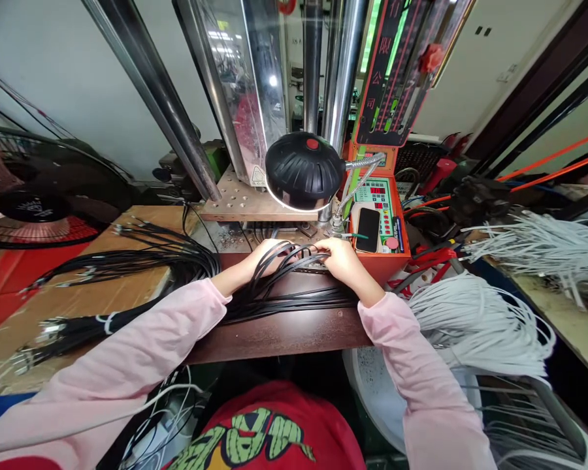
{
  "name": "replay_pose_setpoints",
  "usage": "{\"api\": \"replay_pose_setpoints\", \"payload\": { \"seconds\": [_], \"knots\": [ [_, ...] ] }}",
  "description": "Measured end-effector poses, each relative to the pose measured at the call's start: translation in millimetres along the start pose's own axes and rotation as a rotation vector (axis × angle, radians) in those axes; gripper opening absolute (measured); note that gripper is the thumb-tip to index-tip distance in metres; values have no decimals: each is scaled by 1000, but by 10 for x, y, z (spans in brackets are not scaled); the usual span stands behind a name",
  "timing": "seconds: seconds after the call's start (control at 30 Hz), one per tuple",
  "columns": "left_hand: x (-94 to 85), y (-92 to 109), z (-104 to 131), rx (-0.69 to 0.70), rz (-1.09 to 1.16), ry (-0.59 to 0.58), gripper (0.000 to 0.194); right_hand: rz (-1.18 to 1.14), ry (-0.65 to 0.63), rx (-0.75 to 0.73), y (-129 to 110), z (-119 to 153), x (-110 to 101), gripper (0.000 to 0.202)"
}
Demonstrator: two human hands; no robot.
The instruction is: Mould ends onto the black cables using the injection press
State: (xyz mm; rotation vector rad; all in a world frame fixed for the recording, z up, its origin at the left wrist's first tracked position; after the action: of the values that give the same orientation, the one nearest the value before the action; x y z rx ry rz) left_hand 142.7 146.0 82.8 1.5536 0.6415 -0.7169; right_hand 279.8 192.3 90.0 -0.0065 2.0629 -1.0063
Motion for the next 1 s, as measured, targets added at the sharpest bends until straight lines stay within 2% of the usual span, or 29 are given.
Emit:
{"api": "replay_pose_setpoints", "payload": {
  "seconds": [0.13,0.33,0.43,0.57,0.73,0.8,0.9,1.0],
  "knots": [
    [24,67,49,43,-32,16,20,-10,-54,-32,14,56,51,29],
    [126,-12,68,105,-24,20,22,-17,-16,-76,75,143,66,16],
    [99,-65,55,72,43,1,22,51,-33,-170,4,170,97,18],
    [-11,-125,55,-61,183,-37,21,227,-68,-285,-119,235,160,29],
    [-105,-82,94,-91,242,-38,24,306,-67,-289,-127,272,236,25],
    [-98,-102,103,-83,207,-22,27,283,-53,-260,-117,280,211,22],
    [-119,-185,104,-73,70,77,33,330,-38,-225,-167,325,73,24],
    [-140,-257,96,-63,-20,153,32,503,-153,-193,-258,413,-58,16]
  ]
}}
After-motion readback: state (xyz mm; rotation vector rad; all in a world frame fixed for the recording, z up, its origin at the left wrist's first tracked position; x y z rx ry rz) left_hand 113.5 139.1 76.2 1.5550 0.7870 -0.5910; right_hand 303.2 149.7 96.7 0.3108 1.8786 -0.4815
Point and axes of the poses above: each hand's wrist, its own z-axis away from the middle knuckle, its own x-axis out of the palm, y = z × x, the point moved 9 cm from there along -z, towards the middle knuckle, and after that the axes turned 10 degrees about -x, right-handed, at the moved point
